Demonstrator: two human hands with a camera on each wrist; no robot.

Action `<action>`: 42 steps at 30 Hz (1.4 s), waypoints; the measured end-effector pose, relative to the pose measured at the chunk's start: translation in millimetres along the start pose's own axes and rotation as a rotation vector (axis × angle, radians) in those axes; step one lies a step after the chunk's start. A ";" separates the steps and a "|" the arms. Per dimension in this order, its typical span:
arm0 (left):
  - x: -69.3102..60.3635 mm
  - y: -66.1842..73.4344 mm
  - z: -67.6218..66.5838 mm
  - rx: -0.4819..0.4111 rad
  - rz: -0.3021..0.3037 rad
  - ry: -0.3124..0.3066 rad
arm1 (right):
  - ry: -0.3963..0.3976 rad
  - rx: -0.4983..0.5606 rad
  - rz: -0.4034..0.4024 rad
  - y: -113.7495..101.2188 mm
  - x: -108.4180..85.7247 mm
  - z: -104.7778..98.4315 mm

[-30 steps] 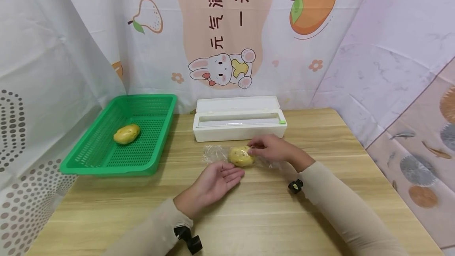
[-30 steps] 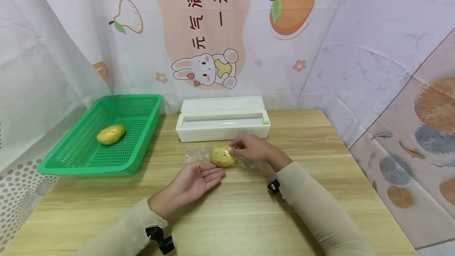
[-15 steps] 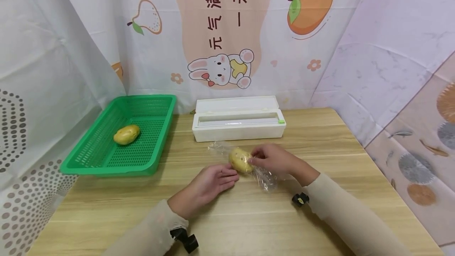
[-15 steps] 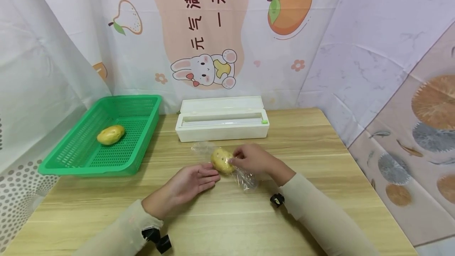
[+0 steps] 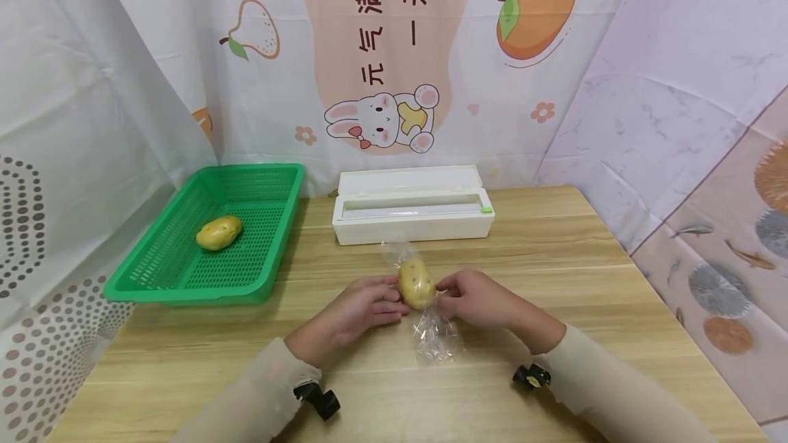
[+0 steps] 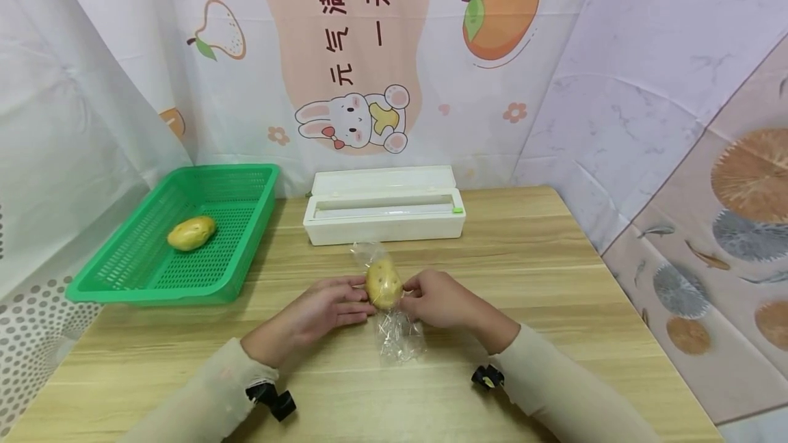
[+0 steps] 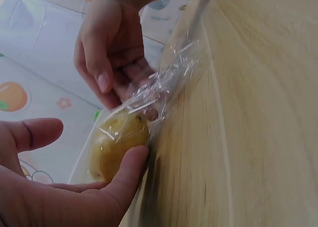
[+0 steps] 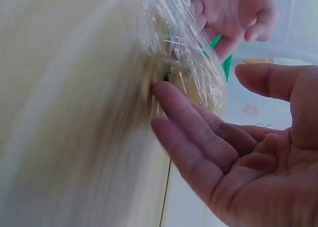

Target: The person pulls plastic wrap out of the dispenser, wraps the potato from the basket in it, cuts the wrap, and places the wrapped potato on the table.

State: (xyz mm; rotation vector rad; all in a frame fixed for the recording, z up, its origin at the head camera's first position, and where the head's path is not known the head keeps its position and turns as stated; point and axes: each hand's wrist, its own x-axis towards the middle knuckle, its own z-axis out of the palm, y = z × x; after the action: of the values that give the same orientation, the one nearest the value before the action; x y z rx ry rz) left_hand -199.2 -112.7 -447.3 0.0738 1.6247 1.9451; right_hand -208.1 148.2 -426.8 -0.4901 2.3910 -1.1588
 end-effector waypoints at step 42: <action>-16.0 -4.5 8.4 1.380 0.481 0.170 | 0.199 -0.538 -0.526 2.4 -2.6 21.0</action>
State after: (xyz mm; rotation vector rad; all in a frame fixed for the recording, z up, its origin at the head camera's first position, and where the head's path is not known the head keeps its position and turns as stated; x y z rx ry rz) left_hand -180.8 -112.5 -444.0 0.9006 2.9342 0.7109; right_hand -195.2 137.4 -439.8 -1.2914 2.8444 -0.7527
